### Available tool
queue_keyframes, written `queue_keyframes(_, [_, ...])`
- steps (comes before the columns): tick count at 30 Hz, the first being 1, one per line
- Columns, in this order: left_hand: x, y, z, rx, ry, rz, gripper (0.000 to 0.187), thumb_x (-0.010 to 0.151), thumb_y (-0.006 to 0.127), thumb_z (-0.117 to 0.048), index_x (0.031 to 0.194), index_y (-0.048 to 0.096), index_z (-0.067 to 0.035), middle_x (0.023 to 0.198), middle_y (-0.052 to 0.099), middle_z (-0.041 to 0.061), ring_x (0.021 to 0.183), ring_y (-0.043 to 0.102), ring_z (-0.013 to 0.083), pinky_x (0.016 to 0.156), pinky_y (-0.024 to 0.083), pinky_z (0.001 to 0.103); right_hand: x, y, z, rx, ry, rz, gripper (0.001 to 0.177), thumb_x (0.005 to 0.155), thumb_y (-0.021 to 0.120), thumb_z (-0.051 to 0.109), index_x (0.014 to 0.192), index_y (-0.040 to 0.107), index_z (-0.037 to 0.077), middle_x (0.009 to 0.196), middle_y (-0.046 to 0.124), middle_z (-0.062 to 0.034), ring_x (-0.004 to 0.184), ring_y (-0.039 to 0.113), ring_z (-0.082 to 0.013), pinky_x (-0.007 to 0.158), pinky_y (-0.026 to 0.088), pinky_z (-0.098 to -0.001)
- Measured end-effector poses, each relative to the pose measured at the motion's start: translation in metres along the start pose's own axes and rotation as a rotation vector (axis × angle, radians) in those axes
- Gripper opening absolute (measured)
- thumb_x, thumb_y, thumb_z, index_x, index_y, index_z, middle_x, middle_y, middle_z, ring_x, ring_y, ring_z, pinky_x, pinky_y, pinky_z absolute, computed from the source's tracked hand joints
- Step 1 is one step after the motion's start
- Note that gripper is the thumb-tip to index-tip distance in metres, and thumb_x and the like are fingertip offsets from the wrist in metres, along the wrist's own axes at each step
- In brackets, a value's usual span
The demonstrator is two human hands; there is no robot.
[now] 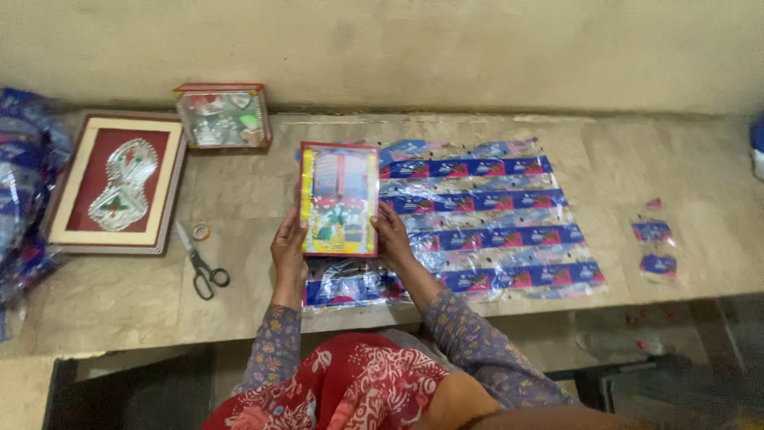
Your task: The person lays out a sheet of patterned wrapping paper on a table, places a rectangular box on it, and folds the paper around the box. They then pick up a roll of tape and prepare to secure the wrapped package.
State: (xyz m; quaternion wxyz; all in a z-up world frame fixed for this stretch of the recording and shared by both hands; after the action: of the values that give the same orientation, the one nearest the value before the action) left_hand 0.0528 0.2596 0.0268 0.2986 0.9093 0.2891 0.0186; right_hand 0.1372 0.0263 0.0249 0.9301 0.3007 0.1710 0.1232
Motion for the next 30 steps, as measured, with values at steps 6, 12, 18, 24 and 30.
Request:
queue_keyframes(6, [-0.023,0.055,0.02,0.064,-0.063,0.126,0.058,0.091,0.072,0.0,0.146,0.052,0.004,0.145,0.06,0.015,0.13,0.059,0.0201,0.108,0.05,0.032,-0.023,-0.046,0.028,0.154,-0.068,-0.006,0.049,0.098,0.063,0.007,0.144,0.048,0.001,0.122,0.066,-0.0118,0.108,0.069,-0.0211,0.094,0.059,-0.0376])
queue_keyframes(12, [-0.033,0.089,0.029,0.105,-0.119,0.194,0.058,0.091,0.071,-0.001,0.145,0.053,0.003,0.144,0.06,0.014,0.129,0.06,0.0203,0.108,0.05,0.033,-0.051,-0.058,0.05,0.185,-0.07,-0.03,0.058,0.096,0.063,0.006,0.15,0.041,0.005,0.123,0.067,-0.012,0.11,0.069,-0.0234,0.095,0.059,-0.0398])
queue_keyframes(18, [-0.042,0.1,0.05,-0.003,-0.245,0.187,0.055,0.092,0.072,-0.005,0.144,0.055,0.001,0.143,0.062,0.014,0.127,0.061,0.0198,0.107,0.05,0.033,-0.076,-0.053,0.073,0.198,-0.087,0.036,0.094,0.085,0.068,0.004,0.164,0.018,0.015,0.134,0.065,-0.0099,0.117,0.068,-0.0241,0.097,0.059,-0.0395])
queue_keyframes(24, [-0.053,0.12,0.063,0.287,-0.148,0.302,0.056,0.096,0.068,-0.012,0.148,0.049,0.0,0.15,0.057,0.015,0.137,0.055,0.0234,0.113,0.046,0.033,-0.08,-0.078,0.091,0.055,-0.135,-0.131,0.098,0.081,0.068,-0.003,0.164,0.021,0.015,0.127,0.065,-0.0166,0.105,0.068,-0.0262,0.091,0.059,-0.0421])
queue_keyframes(30, [-0.093,0.173,0.044,0.567,0.111,0.553,0.073,0.1,0.069,-0.022,0.16,0.032,-0.001,0.165,0.036,0.023,0.153,0.035,0.0319,0.123,0.031,0.042,-0.096,-0.06,0.146,-0.856,-0.529,-0.198,0.101,0.077,0.083,0.004,0.163,0.03,0.012,0.136,0.067,-0.0202,0.117,0.07,-0.029,0.098,0.059,-0.0431])
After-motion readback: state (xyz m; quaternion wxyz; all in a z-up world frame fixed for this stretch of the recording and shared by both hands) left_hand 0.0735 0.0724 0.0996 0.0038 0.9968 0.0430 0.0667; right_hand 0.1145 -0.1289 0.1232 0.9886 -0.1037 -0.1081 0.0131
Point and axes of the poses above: each hand's wrist, its own x-axis towards the middle knuckle, its own y-axis out of the palm, z = x × y, the point moved 5 cm from there along x, towards the middle knuckle
